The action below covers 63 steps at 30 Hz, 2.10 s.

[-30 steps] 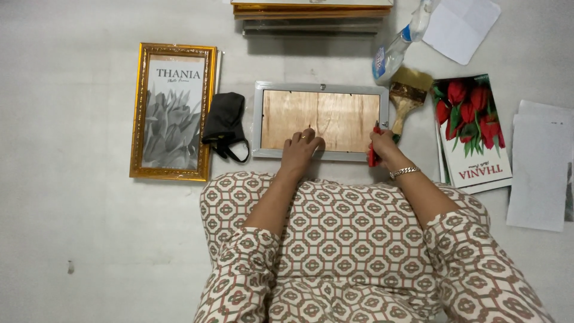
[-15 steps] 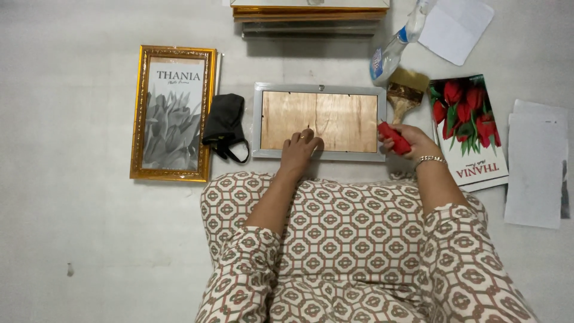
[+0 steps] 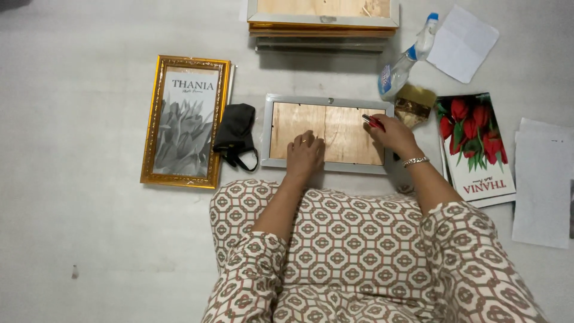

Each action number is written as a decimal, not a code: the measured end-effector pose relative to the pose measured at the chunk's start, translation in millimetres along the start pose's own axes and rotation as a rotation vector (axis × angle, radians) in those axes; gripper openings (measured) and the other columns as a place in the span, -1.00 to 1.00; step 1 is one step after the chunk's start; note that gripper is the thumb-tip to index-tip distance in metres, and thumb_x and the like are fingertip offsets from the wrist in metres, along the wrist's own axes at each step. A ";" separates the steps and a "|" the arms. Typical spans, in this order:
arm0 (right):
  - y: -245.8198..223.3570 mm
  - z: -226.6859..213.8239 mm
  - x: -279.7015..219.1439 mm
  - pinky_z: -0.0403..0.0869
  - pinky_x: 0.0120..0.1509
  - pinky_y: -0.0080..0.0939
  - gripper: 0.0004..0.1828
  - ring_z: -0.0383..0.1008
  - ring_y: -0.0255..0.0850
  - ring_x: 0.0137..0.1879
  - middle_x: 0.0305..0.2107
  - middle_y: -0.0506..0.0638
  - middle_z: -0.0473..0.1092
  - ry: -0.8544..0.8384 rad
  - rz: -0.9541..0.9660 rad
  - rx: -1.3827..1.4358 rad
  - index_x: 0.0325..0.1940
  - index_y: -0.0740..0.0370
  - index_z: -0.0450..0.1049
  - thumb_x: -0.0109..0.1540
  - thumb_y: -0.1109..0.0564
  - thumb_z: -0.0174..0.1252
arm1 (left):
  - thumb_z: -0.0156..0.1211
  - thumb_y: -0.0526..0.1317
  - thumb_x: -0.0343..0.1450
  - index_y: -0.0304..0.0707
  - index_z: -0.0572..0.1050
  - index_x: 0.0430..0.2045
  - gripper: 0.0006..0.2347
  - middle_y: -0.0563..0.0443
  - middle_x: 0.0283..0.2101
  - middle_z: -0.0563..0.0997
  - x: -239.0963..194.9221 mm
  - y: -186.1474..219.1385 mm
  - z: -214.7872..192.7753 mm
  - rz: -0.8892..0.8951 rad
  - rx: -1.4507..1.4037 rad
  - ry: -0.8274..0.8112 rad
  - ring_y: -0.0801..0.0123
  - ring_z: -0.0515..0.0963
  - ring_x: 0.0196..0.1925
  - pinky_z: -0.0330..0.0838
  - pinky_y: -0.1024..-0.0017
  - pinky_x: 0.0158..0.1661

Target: Assembling a picture frame by cleaning the glass and fitting it into the frame

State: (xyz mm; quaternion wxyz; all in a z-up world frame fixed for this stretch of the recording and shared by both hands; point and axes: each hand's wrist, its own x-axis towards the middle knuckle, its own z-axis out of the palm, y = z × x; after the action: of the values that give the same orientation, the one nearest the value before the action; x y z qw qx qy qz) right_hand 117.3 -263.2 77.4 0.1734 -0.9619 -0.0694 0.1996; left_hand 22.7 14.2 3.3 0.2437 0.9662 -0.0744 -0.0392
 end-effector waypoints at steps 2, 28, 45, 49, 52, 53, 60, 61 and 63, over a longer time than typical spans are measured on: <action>2.1 11.7 13.6 0.47 0.20 0.26 -0.48 0.50 0.32 0.14 -0.02 0.34 0.48 0.019 -0.010 -0.093 0.42 -0.06 0.35 0.38 -0.16 -0.01 | 0.25 -0.08 0.41 0.05 0.39 0.15 -0.60 -0.21 0.36 0.25 -1.0 0.8 -15.3 -0.086 0.007 -0.023 -0.16 0.23 0.41 0.20 -0.14 0.24; 44.4 15.8 106.1 0.35 0.13 0.08 -0.69 0.58 0.02 0.01 -0.25 -0.06 0.59 0.218 -0.221 -0.732 0.07 -0.36 0.56 0.41 -0.28 -0.06 | 0.32 -0.09 0.41 0.12 -0.04 0.49 -0.24 -0.25 0.58 -0.30 5.1 9.5 -34.9 -0.405 -0.022 -0.328 -0.33 -0.37 0.57 -0.30 -0.69 0.19; -102.5 23.6 75.7 0.56 -0.08 0.26 -0.64 0.59 0.31 -0.06 -0.25 0.24 0.47 0.077 -0.305 -0.407 0.25 -0.25 0.51 0.39 -0.17 0.03 | 0.34 -0.08 0.39 0.10 0.01 0.48 -0.25 -0.25 0.58 -0.20 -1.8 14.8 -49.3 -0.397 -0.055 -0.286 -0.31 -0.29 0.57 -0.30 -0.69 0.20; -113.6 63.0 87.5 0.56 -0.07 0.25 -0.60 0.56 0.28 -0.06 -0.23 0.20 0.42 0.101 -0.359 -0.312 0.32 -0.24 0.43 0.41 -0.16 -0.04 | 0.34 -0.08 0.39 0.12 0.00 0.48 -0.24 -0.25 0.58 -0.23 -1.1 11.9 -43.2 -0.405 -0.079 -0.282 -0.30 -0.31 0.57 -0.33 -0.67 0.20; -113.6 80.6 96.9 0.56 -0.11 0.23 -0.60 0.56 0.24 -0.09 -0.24 0.16 0.40 0.146 -0.362 -0.323 0.32 -0.27 0.42 0.41 -0.18 -0.03 | 0.34 -0.05 0.39 0.13 0.00 0.48 -0.24 -0.22 0.59 -0.23 0.7 12.2 -43.6 -0.415 -0.054 -0.294 -0.27 -0.32 0.58 -0.32 -0.66 0.21; -114.2 81.8 98.8 0.56 -0.10 0.22 -0.60 0.55 0.23 -0.08 -0.25 0.15 0.41 0.152 -0.366 -0.312 0.33 -0.27 0.41 0.41 -0.19 -0.04 | 0.34 -0.06 0.39 0.14 0.01 0.48 -0.24 -0.22 0.59 -0.22 1.2 12.2 -43.7 -0.418 -0.058 -0.299 -0.27 -0.31 0.58 -0.32 -0.66 0.21; -116.5 82.3 106.6 0.55 -0.07 0.11 -0.63 0.56 0.08 -0.10 -0.28 0.02 0.42 0.256 -0.418 -0.460 0.28 -0.31 0.41 0.39 -0.19 0.00 | 0.31 -0.03 0.40 0.16 -0.03 0.49 -0.24 -0.23 0.58 -0.25 3.6 9.1 -33.6 -0.406 -0.014 -0.323 -0.29 -0.32 0.57 -0.29 -0.67 0.19; -113.8 83.6 108.2 0.55 -0.07 0.11 -0.63 0.56 0.08 -0.10 -0.28 0.02 0.42 0.257 -0.418 -0.461 0.28 -0.31 0.41 0.39 -0.19 0.00 | 0.31 -0.03 0.40 0.16 -0.03 0.49 -0.24 -0.23 0.58 -0.25 4.2 9.0 -32.1 -0.405 -0.015 -0.322 -0.29 -0.32 0.57 -0.29 -0.67 0.19; -109.7 86.2 111.9 0.56 -0.10 0.06 -0.66 0.56 0.02 -0.14 -0.32 -0.02 0.42 0.311 -0.427 -0.502 0.24 -0.34 0.41 0.38 -0.21 0.03 | 0.29 0.00 0.42 0.17 -0.05 0.49 -0.25 -0.21 0.59 -0.26 5.4 8.2 -29.8 -0.413 0.022 -0.349 -0.28 -0.33 0.57 -0.30 -0.68 0.18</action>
State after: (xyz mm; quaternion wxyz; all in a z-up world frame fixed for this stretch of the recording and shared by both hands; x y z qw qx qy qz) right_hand 177.0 -112.2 2.5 -0.0217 -0.9571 -0.2886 -0.0129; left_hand 30.4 20.0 33.1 0.2033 0.9422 0.0828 -0.2533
